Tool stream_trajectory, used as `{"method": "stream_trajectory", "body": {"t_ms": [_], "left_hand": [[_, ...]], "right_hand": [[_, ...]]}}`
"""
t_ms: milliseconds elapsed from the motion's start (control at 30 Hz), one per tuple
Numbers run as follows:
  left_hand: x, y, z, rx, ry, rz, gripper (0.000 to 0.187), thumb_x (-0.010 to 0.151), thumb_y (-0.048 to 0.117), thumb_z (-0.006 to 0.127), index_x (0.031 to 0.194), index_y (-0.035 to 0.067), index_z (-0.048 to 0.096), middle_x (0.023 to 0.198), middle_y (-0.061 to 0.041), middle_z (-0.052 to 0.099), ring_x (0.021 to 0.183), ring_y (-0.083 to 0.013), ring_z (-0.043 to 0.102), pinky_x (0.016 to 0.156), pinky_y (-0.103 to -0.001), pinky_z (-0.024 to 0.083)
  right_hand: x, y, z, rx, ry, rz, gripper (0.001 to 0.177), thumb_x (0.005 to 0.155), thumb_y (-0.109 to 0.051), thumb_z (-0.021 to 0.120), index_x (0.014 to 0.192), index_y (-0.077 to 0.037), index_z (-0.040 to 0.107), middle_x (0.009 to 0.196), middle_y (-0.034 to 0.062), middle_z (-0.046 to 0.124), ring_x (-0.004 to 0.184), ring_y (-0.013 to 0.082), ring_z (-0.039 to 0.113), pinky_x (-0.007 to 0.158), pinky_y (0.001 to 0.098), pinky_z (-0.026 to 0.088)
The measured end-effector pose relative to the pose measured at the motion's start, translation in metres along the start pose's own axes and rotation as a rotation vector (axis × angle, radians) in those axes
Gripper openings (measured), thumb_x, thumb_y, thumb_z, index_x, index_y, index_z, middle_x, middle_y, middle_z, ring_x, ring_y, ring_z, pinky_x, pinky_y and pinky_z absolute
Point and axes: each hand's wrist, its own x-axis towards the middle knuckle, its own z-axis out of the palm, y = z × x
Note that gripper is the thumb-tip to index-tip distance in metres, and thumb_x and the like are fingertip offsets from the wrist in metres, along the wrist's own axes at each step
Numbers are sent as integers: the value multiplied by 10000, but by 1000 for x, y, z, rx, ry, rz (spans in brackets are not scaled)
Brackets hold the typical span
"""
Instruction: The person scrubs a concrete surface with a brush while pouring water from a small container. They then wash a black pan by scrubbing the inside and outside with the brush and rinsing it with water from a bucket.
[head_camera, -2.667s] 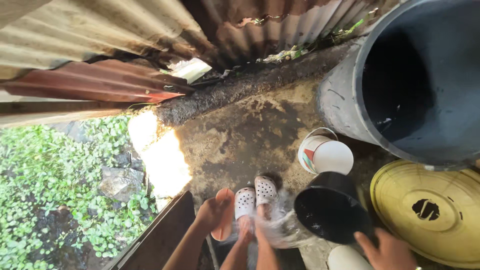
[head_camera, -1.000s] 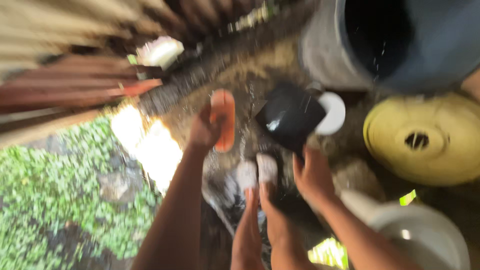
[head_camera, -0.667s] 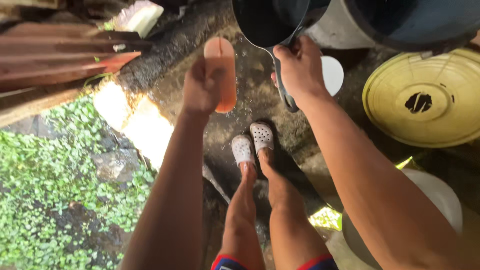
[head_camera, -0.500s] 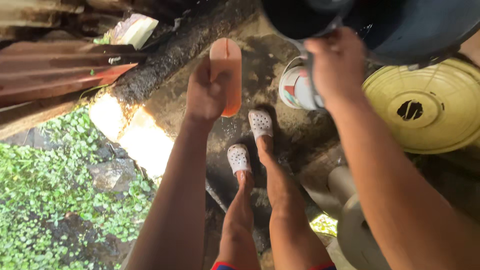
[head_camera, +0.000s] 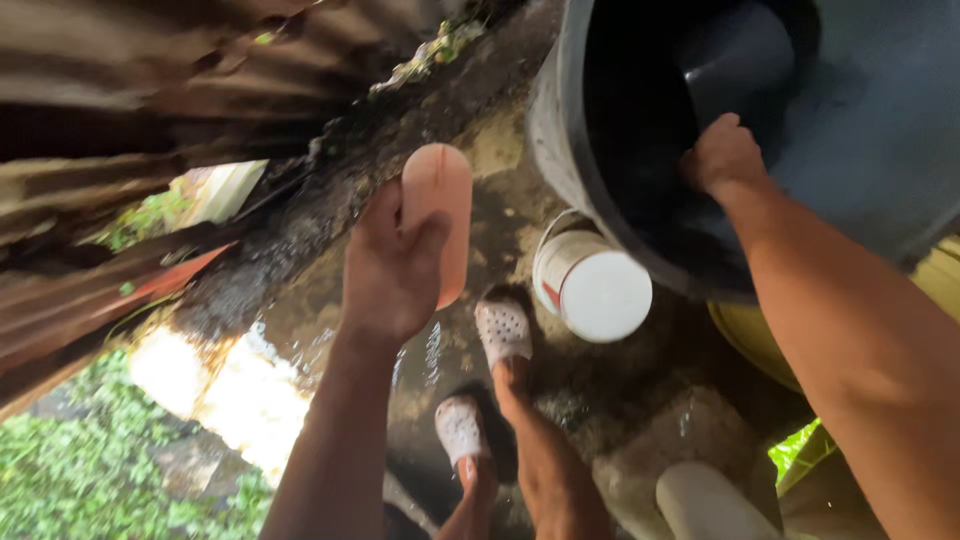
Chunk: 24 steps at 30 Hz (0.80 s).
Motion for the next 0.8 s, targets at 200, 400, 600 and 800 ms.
{"method": "stream_trajectory", "body": {"t_ms": [200, 400, 600, 800], "left_hand": [[46, -3, 37, -15, -7, -59, 396, 940, 235, 680, 1293, 56, 668, 1099, -137, 799, 1006, -227, 791, 883, -374, 599], [69, -14, 60, -58, -54, -64, 381, 963, 239, 669, 1297, 55, 651, 1107, -125, 798, 989, -202, 790, 866, -354, 604], [46, 3, 42, -29, -62, -28, 367, 958, 239, 684, 1271, 46, 676, 1098, -137, 804, 1000, -224, 790, 883, -382, 601], [-15, 14, -28, -11, -19, -17, 421, 949, 234, 690, 1328, 53, 657, 1159, -147, 788, 1077, -256, 774, 925, -392, 579]], "right_hand": [[122, 10, 67, -122, -29, 35, 701, 984, -281, 756, 1508, -3, 383, 1505, 287, 547, 1358, 512, 550, 1087, 600, 491], [73, -12, 94, -87, -204, -126, 581, 997, -294, 738, 1434, 5, 500, 1218, 288, 679, 1025, 440, 677, 834, 542, 561], [25, 6, 3, 308, -316, -146, 277, 952, -201, 787, 1098, 24, 717, 805, 185, 678, 606, 250, 621, 538, 417, 503], [-67, 104, -81, 396, -274, -404, 225, 939, -82, 778, 954, 83, 625, 597, 240, 653, 484, 300, 622, 517, 435, 491]]}}
